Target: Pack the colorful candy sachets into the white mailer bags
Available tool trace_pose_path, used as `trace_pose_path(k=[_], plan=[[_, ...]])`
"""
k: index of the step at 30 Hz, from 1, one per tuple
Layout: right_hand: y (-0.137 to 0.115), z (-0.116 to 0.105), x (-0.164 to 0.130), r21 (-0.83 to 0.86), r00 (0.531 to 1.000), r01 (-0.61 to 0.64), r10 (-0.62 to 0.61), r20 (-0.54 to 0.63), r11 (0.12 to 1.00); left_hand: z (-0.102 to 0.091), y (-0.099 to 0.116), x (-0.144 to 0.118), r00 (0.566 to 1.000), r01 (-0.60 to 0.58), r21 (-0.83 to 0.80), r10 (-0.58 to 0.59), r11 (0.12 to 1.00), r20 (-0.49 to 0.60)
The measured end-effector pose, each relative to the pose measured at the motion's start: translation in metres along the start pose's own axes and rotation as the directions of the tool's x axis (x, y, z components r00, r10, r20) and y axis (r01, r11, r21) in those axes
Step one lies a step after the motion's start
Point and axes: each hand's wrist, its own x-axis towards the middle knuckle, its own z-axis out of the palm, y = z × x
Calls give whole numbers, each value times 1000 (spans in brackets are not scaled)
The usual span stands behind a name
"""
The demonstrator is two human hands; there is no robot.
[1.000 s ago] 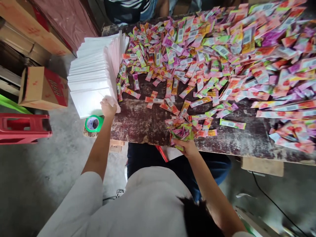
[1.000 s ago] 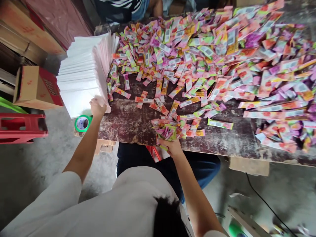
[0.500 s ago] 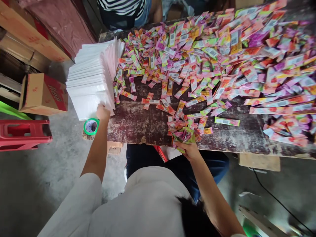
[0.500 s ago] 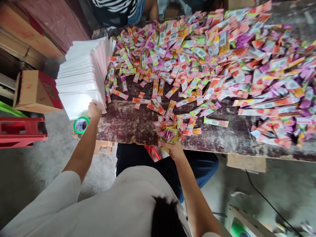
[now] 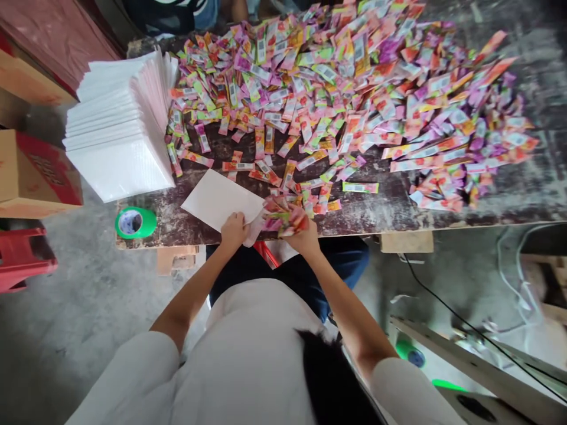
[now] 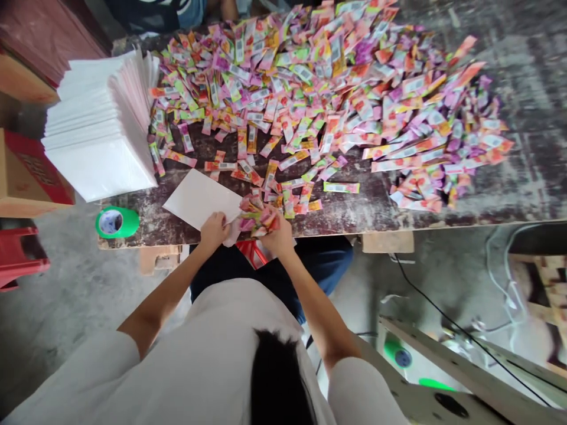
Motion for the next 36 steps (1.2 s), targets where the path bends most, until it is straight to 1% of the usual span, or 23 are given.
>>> trace_pose_path(k=[1, 2, 3, 5, 7, 9, 10, 11, 12, 13, 15, 17, 18, 20, 22, 24, 25, 28, 30, 32, 34, 36], plan=[[-3, 3, 0, -133, 997, 81, -82, -7, 988, 3, 1, 3, 1000, -9, -13, 9, 1000, -8], [-4, 7, 0, -266, 989, 146, -148, 11, 953, 4, 0, 5, 1000, -22, -37, 22, 999, -10], [-4, 12, -2, -380, 981, 194, -189, 51, 904, 3, -2, 8, 999, -34, -73, 33, 997, -8], [1, 24, -7, -526, 962, 269, -204, 180, 807, -2, -11, 14, 1000, -26, -187, 27, 982, 4], [9, 34, -13, -589, 925, 357, -189, 329, 725, -8, -18, 21, 1000, 22, -320, -13, 947, 28], [15, 40, -15, -604, 875, 441, -169, 453, 664, -12, -21, 25, 998, 68, -420, -58, 905, 36], [17, 41, -13, -607, 856, 467, -158, 492, 643, -14, -21, 25, 997, 72, -446, -68, 892, 24], [17, 40, -9, -615, 849, 475, -145, 508, 629, -16, -20, 25, 998, 60, -456, -69, 888, -4], [15, 38, -3, -630, 855, 461, -123, 504, 625, -17, -18, 23, 997, 33, -449, -60, 893, -47], [12, 35, 5, -650, 871, 425, -90, 483, 630, -19, -15, 20, 994, -2, -424, -43, 906, -96], [4, 29, 24, -702, 915, 302, 10, 403, 645, -24, -10, 12, 984, -83, -348, 21, 934, -179], [-5, 26, 41, -753, 940, 185, 110, 323, 631, -27, -4, 5, 974, -134, -293, 72, 947, -213], [-9, 27, 47, -776, 946, 151, 139, 294, 612, -29, -1, 2, 972, -140, -284, 78, 948, -220], [-14, 32, 53, -808, 954, 112, 166, 251, 579, -31, 4, -1, 968, -134, -295, 62, 946, -242], [-16, 40, 50, -820, 958, 70, 191, 215, 567, -32, 9, -1, 963, -136, -310, 53, 941, -264], [-17, 50, 42, -838, 960, 27, 218, 173, 545, -33, 13, 3, 963, -147, -320, 61, 936, -262], [-17, 55, 37, -854, 963, 18, 220, 155, 520, -35, 16, 5, 966, -146, -321, 64, 936, -252], [-19, 69, 23, -903, 976, 61, 165, 143, 425, -41, 25, 17, 971, -114, -273, 49, 955, -234], [-20, 74, 19, -916, 979, 94, 132, 157, 390, -46, 33, 24, 972, -113, -191, 69, 975, -226], [-22, 74, 22, -916, 978, 98, 135, 162, 388, -52, 41, 27, 972, -162, -96, 142, 982, -188], [-25, 69, 32, -904, 970, 90, 170, 175, 418, -57, 45, 23, 967, -223, -14, 219, 975, -131], [-29, 62, 46, -884, 953, 75, 227, 199, 460, -61, 45, 15, 966, -237, 50, 241, 970, -90]])
